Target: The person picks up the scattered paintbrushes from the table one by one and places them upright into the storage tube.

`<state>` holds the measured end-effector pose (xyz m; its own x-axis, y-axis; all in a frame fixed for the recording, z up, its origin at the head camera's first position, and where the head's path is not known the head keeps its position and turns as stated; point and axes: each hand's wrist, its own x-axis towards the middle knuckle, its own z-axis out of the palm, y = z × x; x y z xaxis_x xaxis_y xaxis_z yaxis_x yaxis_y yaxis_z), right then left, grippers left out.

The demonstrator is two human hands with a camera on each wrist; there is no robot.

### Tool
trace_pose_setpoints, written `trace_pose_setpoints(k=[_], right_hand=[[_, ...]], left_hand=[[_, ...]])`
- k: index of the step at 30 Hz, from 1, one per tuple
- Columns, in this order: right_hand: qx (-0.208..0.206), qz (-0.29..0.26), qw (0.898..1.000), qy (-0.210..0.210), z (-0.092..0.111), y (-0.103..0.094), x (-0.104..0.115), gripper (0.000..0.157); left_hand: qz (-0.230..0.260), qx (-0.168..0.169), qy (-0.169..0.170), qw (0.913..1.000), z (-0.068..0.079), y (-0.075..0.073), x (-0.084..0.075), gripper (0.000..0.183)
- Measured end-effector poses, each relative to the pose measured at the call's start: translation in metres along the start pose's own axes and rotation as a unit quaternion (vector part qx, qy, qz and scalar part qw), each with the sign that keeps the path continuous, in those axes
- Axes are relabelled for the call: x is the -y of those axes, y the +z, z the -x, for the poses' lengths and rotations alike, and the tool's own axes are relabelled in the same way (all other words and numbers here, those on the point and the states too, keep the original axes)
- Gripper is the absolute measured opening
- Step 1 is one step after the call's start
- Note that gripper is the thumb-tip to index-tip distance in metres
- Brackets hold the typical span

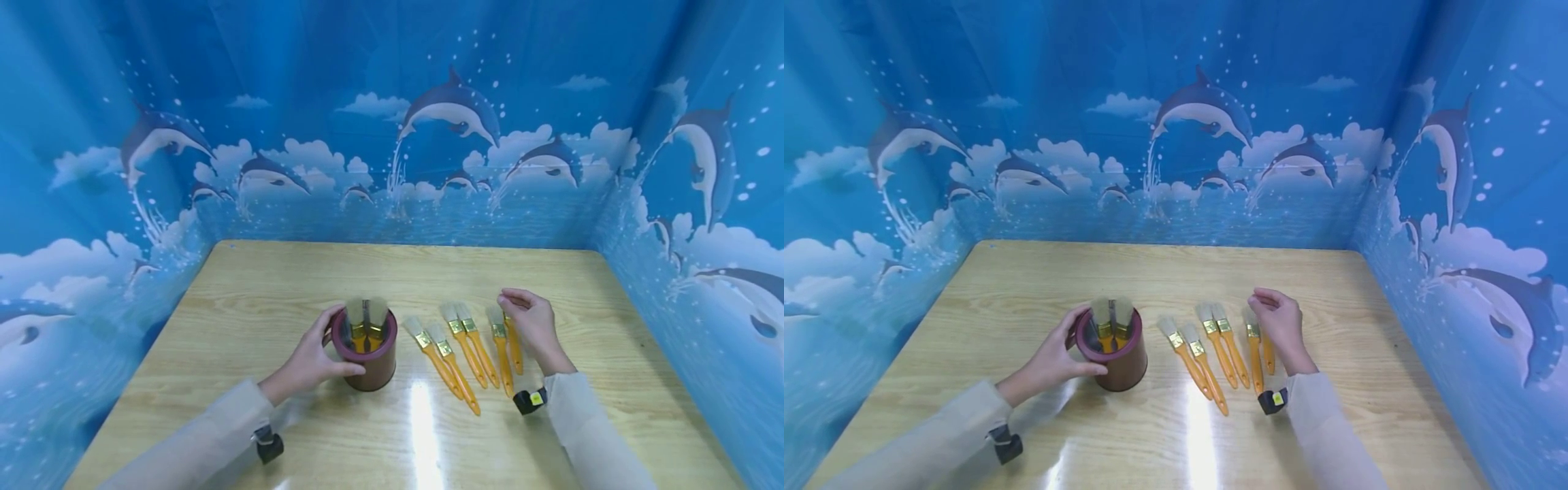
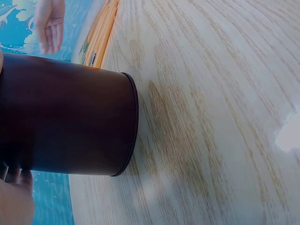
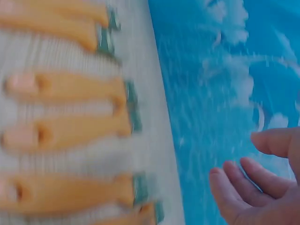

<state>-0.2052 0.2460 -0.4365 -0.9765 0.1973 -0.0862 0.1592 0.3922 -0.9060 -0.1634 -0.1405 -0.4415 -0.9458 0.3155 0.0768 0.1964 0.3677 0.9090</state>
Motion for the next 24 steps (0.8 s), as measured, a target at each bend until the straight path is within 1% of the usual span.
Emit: trace_pose_setpoints(k=[3,7,11,14,20,24], right_hand=[[-0.013,0.012,1.0,0.02,-0.003,-0.009,-0.014,0.044],[-0.021,0.012,0.999,0.044,-0.007,-0.017,-0.031,0.048],[-0.012,-0.007,0.998,0.066,-0.009,-0.019,-0.044,0.048],[-0.009,-0.009,0.997,0.08,-0.011,-0.019,-0.05,0.049],[-0.021,0.011,0.997,0.075,-0.015,-0.013,-0.058,0.047],[-0.031,0.041,0.997,0.063,-0.018,-0.008,-0.06,0.045]], left_hand=[[-0.001,-0.001,0.002,1.0,0.0,0.0,0.001,0.108],[0.001,-0.001,-0.001,1.0,0.0,0.001,0.0,0.109],[0.004,-0.001,-0.002,1.0,0.001,0.001,0.0,0.11],[0.003,0.0,0.003,1.0,0.0,0.001,0.0,0.109],[0.001,-0.002,0.007,1.0,0.0,0.001,0.003,0.106],[-0.002,-0.002,0.003,1.0,0.0,0.001,0.002,0.106]])
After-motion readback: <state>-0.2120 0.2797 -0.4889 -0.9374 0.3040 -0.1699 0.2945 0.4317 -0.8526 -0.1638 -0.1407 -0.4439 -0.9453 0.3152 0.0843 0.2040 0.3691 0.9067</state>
